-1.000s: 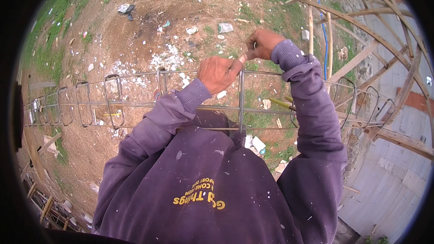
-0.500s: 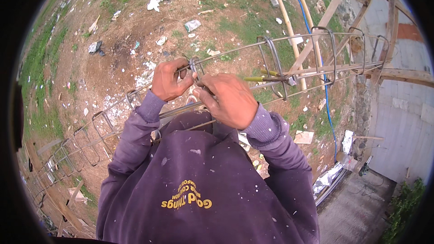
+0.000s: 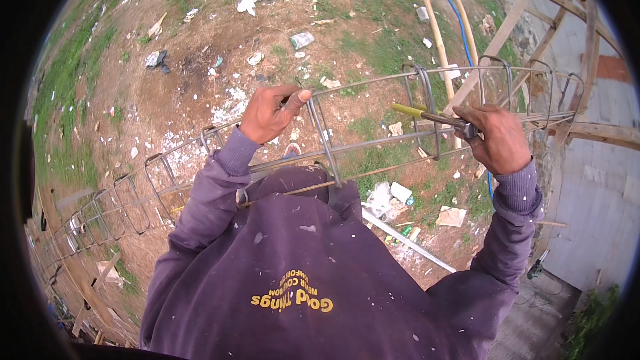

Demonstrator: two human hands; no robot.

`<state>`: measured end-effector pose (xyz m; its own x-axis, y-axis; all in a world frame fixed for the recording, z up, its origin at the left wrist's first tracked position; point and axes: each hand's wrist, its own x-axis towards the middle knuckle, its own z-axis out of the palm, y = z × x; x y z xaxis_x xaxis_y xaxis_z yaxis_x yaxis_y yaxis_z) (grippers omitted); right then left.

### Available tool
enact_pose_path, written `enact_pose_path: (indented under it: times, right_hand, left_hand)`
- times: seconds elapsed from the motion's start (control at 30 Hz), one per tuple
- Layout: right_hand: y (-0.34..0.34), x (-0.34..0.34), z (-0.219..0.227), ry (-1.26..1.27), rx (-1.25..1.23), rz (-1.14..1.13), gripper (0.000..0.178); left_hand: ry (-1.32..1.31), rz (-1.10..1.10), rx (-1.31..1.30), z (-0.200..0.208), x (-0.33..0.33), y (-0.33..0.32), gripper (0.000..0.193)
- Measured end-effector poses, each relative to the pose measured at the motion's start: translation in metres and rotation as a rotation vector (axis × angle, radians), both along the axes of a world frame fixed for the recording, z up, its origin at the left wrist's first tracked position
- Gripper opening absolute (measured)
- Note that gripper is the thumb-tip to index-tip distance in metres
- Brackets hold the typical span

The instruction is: The person assembles a rebar cage by hand, bending and tying steel bars together using pliers. They repeatedly position bars, twist wire ties, and secure joints to form a grid-like structure.

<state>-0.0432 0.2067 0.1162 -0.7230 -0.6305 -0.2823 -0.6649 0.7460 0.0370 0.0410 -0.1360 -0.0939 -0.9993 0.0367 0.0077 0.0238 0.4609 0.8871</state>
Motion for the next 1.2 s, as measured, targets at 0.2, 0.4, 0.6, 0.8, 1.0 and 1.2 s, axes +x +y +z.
enact_pose_path:
  times: [0.2, 0.4, 0.6, 0.8, 1.0, 1.2]
  right_hand:
    - [0.0, 0.016, 0.036, 0.069, -0.44, -0.031, 0.033]
    - [0.037, 0.041, 0.047, 0.056, -0.822, -0.383, 0.026]
    - [0.091, 0.081, -0.036, 0.076, -1.41, -0.563, 0.024]
    - [0.118, 0.147, -0.136, 0.05, -1.813, -0.928, 0.026]
    - [0.106, 0.184, -0.159, -0.298, -1.431, -1.077, 0.034]
    - [0.053, 0.161, -0.162, -0.654, -1.551, -1.133, 0.043]
  left_hand:
    - [0.213, 0.146, 0.078, -0.004, 0.004, 0.003, 0.032]
    - [0.185, 0.193, 0.131, -0.004, 0.009, 0.006, 0.033]
    - [0.224, 0.322, 0.117, -0.001, 0.013, 0.014, 0.029]
    - [0.159, 0.334, 0.079, 0.006, 0.013, 0.019, 0.027]
    - [0.217, 0.378, 0.142, 0.017, 0.017, 0.018, 0.02]
    - [0.274, 0.171, 0.038, 0.029, 0.012, 0.004, 0.017]
